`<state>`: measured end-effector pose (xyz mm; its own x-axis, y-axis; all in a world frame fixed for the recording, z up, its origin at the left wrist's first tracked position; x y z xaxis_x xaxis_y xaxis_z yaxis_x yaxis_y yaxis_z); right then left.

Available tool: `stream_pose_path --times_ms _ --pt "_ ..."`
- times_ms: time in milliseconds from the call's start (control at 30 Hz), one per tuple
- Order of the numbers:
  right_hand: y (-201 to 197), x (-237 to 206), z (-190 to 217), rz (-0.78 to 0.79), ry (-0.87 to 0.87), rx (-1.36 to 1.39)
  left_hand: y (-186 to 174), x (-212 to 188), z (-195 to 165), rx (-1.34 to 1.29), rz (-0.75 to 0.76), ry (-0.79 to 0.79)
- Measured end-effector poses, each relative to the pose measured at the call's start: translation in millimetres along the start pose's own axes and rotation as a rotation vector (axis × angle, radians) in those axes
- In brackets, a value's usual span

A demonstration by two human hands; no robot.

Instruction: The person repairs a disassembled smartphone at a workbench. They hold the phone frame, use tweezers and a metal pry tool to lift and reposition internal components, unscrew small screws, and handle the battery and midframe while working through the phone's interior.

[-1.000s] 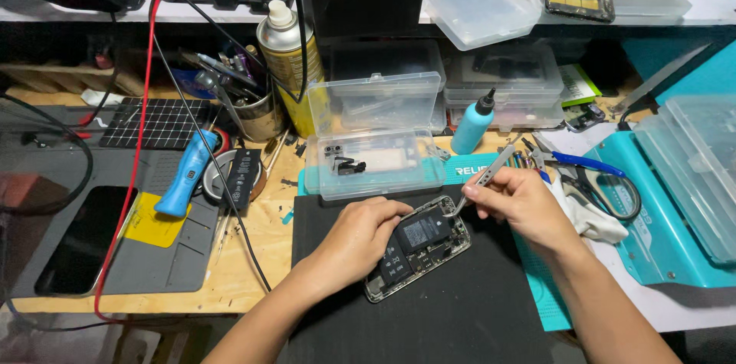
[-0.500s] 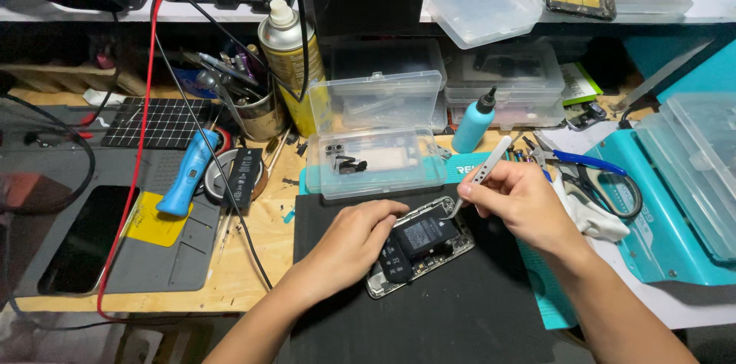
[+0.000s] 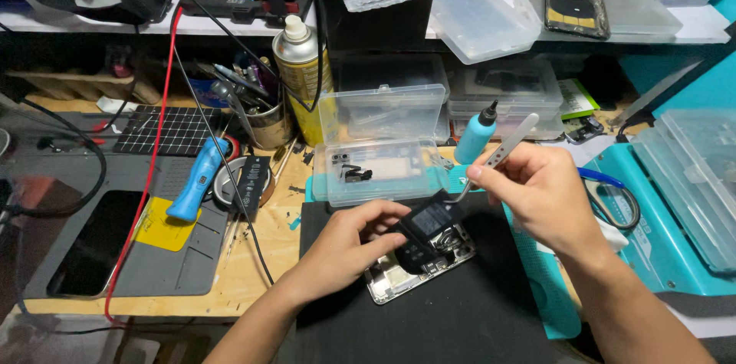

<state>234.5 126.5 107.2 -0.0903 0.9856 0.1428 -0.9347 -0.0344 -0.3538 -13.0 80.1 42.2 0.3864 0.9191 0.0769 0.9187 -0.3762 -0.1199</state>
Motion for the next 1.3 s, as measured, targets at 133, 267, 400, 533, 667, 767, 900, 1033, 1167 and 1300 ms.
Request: stream_pose_path --times_ms 133,267,400,533,667,767,900,1033,1167,1300 --pt "-9.2 20.3 -1.3 -0.104 -0.062 0.084 -19.1 29.4 5.5 -0.058 -0.144 0.078" --pt "-4.0 38.7 -18.4 -0.214 -0.139 0.198 -38.6 73.6 6.1 0.210 -0.277 0.182" --pt "3.5 48.4 -40.5 -0.279 -0.147 0.244 -41.9 108.6 7.1 0.459 -0.295 0.262" --pt "12.0 58.5 -61.3 -0.284 -0.101 0.256 -44.1 118.4 12.5 0.607 -0.287 0.302" --pt "19.7 64.6 -73.3 -0.249 -0.057 0.222 -49.7 115.0 14.7 0.678 -0.281 0.200" --pt "25.9 68.6 -75.8 -0.227 -0.058 0.167 -52.1 109.9 11.0 0.721 -0.293 0.173" --pt "27.8 67.6 -75.5 -0.224 -0.046 0.148 -53.7 101.1 0.4 0.805 -0.302 0.206" --pt "26.1 67.5 -75.4 -0.225 -0.049 0.137 -49.1 75.5 -12.7 0.947 -0.372 0.369" --pt "25.4 65.9 -75.5 -0.227 -0.044 0.112 -53.0 66.7 -10.7 0.944 -0.307 0.237" --pt "25.7 66.0 -71.9 -0.211 -0.032 0.099 -57.7 64.7 -5.8 1.031 -0.275 0.196"
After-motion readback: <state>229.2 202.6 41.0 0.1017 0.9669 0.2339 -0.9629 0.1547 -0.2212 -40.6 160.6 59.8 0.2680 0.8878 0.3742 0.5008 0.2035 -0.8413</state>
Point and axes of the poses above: each hand's wrist, its own x-axis towards the middle knuckle, its own y-axis out of the palm, z = x × y, the point moved 4 cm from there along x, towards the middle knuckle, and after that the axes turned 1 degree about -z, right-handed, at the moved point
